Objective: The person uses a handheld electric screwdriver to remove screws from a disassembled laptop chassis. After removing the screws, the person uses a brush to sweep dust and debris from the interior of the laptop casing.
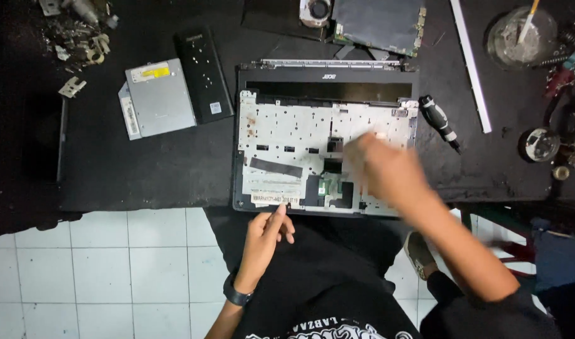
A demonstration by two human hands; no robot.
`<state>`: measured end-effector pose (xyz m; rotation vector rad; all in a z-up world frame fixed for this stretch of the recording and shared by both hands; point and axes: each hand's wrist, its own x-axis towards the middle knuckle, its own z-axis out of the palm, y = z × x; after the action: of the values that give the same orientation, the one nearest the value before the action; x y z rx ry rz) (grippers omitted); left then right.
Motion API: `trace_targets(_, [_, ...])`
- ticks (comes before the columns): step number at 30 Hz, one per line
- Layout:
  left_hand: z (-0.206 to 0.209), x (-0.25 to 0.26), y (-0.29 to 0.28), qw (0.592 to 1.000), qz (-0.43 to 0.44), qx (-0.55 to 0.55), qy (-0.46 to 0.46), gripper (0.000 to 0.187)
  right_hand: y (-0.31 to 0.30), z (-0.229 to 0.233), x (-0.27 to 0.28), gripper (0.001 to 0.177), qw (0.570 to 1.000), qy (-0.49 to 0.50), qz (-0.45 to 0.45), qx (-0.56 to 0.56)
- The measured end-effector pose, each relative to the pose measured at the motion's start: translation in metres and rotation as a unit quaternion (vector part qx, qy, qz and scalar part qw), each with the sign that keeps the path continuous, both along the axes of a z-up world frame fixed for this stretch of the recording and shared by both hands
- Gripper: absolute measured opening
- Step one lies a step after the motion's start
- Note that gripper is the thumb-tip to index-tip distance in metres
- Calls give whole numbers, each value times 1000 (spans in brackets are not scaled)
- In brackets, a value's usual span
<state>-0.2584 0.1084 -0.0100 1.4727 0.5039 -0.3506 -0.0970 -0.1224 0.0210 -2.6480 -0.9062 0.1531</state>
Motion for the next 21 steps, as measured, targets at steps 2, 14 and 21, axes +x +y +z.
trace_targets(2, [0, 1, -2, 1000, 21, -9, 21, 49, 14, 15, -33, 12, 989, 85, 85, 83])
trace_targets(14, [-1, -2, -9, 999, 2, -28, 26, 52, -18, 22, -37, 6, 977, 180, 4, 117])
trace_targets(21, [-15, -2, -23, 999, -6, -22, 44, 45, -65, -6, 26, 32, 964, 108, -50, 238])
